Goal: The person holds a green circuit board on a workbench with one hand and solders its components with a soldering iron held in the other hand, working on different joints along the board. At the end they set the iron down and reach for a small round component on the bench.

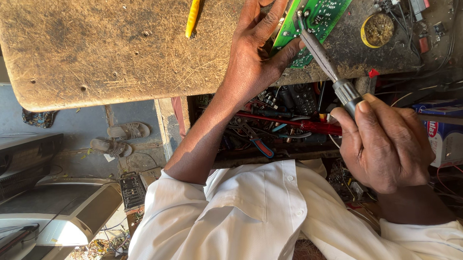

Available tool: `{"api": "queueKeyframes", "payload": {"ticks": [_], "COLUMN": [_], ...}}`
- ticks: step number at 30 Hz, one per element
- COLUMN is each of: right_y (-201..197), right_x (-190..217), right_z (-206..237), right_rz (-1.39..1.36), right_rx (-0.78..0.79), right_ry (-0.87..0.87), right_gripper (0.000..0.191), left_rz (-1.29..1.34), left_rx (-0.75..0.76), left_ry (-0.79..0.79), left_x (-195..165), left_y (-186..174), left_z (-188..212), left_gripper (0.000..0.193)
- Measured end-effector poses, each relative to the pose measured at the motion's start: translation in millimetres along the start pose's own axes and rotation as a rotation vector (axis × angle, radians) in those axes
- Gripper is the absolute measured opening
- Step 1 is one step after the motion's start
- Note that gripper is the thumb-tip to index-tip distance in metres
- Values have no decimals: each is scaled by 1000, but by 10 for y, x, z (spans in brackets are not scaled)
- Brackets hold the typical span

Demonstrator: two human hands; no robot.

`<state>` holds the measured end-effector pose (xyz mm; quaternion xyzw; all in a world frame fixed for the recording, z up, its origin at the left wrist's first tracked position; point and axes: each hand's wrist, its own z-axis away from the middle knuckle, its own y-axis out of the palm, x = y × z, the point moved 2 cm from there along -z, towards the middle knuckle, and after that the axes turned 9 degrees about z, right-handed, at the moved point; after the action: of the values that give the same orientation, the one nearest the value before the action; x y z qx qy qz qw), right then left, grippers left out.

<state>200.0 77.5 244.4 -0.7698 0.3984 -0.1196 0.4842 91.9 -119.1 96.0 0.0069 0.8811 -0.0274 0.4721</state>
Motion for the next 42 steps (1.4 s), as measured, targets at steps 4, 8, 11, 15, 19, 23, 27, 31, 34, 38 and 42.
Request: {"api": "queueKeyframes", "payload": {"ticks": [4,8,11,15,19,23,27,31,34,38,42], "right_y": [-6,-13,-11,-5,3,23,28,50,74,99,108], "right_x": [-33,-46,-54,-60,-84,-105,-111,-143,-179,-203,-254], "right_z": [24,31,32,38,42,33,37,46,58,74,73], "right_rz": [-9,-3,-27,-24,-27,-40,-50,-69,-78,-84,-92], "right_rx": [11,18,17,-27,-46,-71,-84,-105,-118,-145,-129], "right_ry": [14,7,32,60,69,48,66,66,81,60,71], "right_gripper": [41,42,41,39,38,38,38,38,39,39,37], "left_rz": [-17,-20,-18,-83,-112,-119,-174,-204,-192,-183,-160], "left_rx": [0,-5,-26,-34,-10,2,21,33,41,50,54], "left_ry": [29,14,-2,25,-65,-33,-58,-36,-32,-20,-25], "left_x": [-4,-32,-67,-86,-16,36,48,62,77,79,85], "left_y": [5,7,11,10,45,79,80,100,111,106,129], "left_z": [-22,-29,-27,-9,10,23,56,33,4,-24,-76], "left_gripper": [79,79,80,78,77,79,78,78,79,82,85]}}
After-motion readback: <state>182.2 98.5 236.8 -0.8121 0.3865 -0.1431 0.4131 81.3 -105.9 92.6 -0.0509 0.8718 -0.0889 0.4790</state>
